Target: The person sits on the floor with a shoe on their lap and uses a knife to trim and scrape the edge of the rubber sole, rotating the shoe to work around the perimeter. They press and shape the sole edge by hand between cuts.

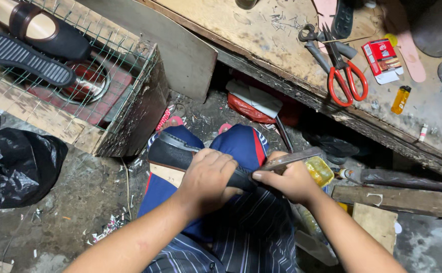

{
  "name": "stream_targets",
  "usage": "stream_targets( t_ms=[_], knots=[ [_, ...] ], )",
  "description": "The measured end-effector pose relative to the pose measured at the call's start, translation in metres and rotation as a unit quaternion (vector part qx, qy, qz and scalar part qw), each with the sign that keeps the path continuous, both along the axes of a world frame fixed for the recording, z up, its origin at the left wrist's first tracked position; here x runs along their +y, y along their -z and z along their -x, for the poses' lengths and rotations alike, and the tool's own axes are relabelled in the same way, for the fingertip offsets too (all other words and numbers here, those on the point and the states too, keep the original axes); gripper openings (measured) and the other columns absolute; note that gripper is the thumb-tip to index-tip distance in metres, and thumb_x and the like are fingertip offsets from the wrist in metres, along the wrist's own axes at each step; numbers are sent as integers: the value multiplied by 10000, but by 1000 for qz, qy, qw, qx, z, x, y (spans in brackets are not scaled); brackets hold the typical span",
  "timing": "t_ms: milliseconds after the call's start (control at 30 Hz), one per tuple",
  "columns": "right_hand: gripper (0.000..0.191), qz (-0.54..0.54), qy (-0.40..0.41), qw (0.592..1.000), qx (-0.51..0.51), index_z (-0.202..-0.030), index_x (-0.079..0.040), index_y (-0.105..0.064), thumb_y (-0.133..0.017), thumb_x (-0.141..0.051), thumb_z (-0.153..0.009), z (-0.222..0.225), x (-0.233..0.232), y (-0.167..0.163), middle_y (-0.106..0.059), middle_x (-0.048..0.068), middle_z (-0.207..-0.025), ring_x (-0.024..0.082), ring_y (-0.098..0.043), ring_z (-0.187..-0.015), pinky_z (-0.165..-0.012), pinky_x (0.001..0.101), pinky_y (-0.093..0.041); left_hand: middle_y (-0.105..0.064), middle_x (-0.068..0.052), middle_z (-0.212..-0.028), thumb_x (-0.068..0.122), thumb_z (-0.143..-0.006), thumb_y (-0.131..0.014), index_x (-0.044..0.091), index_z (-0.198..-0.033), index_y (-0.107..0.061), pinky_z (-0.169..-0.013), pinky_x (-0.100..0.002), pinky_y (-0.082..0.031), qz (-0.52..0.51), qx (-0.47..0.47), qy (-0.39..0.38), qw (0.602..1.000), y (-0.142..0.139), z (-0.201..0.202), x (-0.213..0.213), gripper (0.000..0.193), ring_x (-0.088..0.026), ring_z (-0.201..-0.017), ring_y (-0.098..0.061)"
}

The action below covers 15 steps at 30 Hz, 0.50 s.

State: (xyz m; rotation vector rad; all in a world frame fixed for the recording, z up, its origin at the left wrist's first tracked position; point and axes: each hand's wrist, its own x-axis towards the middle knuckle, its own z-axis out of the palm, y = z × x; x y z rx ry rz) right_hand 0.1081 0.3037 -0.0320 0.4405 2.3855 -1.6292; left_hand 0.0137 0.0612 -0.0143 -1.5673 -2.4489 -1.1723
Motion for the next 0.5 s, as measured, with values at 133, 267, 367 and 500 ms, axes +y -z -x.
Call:
stream_targets(
  t_ms=[133,267,367,500],
  knots=[
    [289,-31,-63,997,-26,-719,-47,-659,-863,-247,-762,28,-12,-13,-558,-5,-626,81,-502,-607,-541,290,-421,-687,-158,-1065,318,-618,-881,19,-1037,-638,-964,-461,-433,4,-7,5,1000,4,-1,2,569,-344,-1035,-635],
    [257,3,-66,998,-9,-760,-58,-679,-837,-261,-774,42,-24,-25,-605,-12,-664,79,-535,-629,-546,286,-437,-682,-153,-1092,311,-633,-869,7,-1087,-629,-1004,-458,-432,1,-7,0,1000,2,-1,0,597,-337,-1079,-633],
    [235,-21,-72,997,-9,-792,-70,-714,-836,-269,-767,33,-26,-33,-626,2,-697,92,-555,-660,-567,293,-454,-674,-163,-1095,341,-656,-868,-71,-1300,-573,-1012,-465,-412,7,-85,12,996,-3,2,-8,820,-374,-1098,-601],
    [248,-59,-69,996,-19,-771,-70,-725,-852,-282,-751,7,-21,-30,-638,16,-724,113,-604,-685,-602,301,-488,-681,-153,-1231,294,-752,-826,44,-1236,-623,-1068,-454,-394,-32,24,-131,991,-2,19,-40,582,-346,-1177,-602]
  ],
)
